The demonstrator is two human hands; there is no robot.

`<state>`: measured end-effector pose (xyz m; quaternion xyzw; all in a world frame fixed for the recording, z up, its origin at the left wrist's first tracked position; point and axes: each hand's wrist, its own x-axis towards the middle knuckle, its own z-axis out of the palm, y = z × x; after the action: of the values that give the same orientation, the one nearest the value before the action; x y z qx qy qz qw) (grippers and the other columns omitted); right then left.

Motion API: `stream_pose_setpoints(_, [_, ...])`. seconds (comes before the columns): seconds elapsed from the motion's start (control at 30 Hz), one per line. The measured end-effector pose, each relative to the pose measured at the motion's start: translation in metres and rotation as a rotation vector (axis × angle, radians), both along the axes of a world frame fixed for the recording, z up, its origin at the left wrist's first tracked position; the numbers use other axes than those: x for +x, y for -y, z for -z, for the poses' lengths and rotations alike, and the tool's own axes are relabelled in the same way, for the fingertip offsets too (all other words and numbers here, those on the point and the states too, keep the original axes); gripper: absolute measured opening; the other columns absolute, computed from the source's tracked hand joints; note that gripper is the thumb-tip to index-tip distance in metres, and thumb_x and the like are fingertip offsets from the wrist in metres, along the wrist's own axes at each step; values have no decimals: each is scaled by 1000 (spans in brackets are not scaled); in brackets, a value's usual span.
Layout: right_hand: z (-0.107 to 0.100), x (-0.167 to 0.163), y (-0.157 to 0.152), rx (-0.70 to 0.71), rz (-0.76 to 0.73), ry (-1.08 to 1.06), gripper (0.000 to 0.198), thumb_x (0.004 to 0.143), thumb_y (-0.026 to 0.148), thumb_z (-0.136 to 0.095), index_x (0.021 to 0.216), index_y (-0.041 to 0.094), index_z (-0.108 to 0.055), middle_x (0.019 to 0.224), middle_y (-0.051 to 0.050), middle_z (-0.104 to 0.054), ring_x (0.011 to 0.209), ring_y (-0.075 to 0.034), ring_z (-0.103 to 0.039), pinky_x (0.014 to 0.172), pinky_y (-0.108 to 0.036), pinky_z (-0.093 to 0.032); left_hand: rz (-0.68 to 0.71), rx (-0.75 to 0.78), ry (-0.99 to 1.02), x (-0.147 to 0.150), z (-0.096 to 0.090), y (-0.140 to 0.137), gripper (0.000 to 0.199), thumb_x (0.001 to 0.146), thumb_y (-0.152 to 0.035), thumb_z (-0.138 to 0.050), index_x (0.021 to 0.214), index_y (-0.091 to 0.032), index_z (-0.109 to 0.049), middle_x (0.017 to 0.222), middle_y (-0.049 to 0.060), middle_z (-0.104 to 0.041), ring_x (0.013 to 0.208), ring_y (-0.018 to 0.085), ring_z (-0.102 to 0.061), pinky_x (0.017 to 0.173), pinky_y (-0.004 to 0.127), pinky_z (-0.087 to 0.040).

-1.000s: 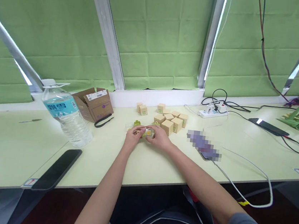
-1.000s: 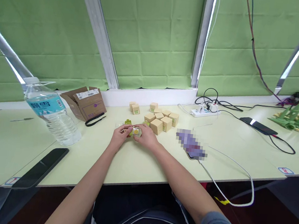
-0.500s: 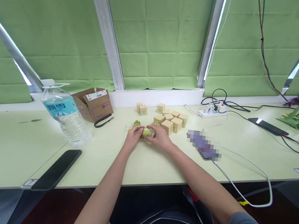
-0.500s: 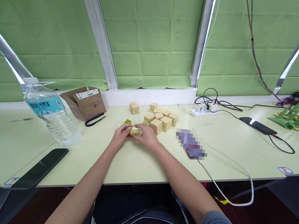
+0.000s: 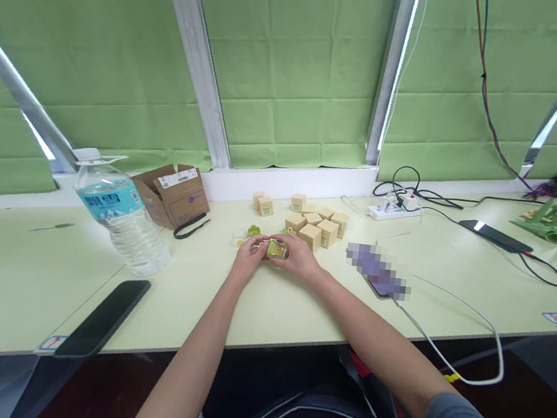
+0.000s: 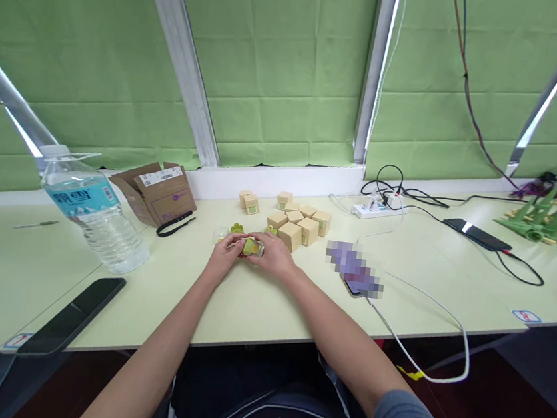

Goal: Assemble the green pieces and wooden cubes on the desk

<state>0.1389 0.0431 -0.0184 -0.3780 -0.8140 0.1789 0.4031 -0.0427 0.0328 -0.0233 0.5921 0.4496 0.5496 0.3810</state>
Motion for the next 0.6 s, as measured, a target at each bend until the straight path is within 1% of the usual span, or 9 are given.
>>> stream_pose_setpoints(0.13, [-1,-2,3,-16,2,-5,56,77,27,-81,131,25,-63,115,-7,-66,103,-21,-64,90,-34,-51,-48,37,-43,1,1,-1,49,76,-58,-72,102,-18,-67,95,7,-70,68,16,-64,60,28,-51])
stream_pose_setpoints(0.27, [-1,-5,5,-38,11,-16,58,79,33,-80,133,23,-61,116,-8,-65,105,-22,-63,92,-35,-50,-93,59,-60,2,-2,2,46,79,-58,-70,102,-18,-65,96,7,-69,74,17,-65,61,26,-48])
stream_pose_setpoints(0.37, [-1,-6,5,-55,35,-12,61,79,38,-79,135,23,-59,118,-8,-64,108,-23,-62,97,-38,-48,-63,64,-72,4,-4,5,48,78,-58,-71,104,-18,-63,98,7,-68,71,15,-62,61,26,-46])
stream_pose_setpoints(0.47, [0,-6,5,-83,53,6,63,79,37,-79,136,23,-58,120,-9,-62,110,-24,-61,100,-39,-47,-20,85,-142,5,-2,8,48,76,-53,-75,109,-19,-64,101,5,-67,67,12,-58,62,25,-46])
stream_pose_setpoints(0.6, [0,-6,6,-136,55,66,64,79,36,-79,137,23,-57,122,-10,-61,112,-25,-61,98,-38,-48,-51,119,-250,6,0,9,46,76,-46,-77,111,-20,-64,100,5,-67,75,14,-59,63,25,-45])
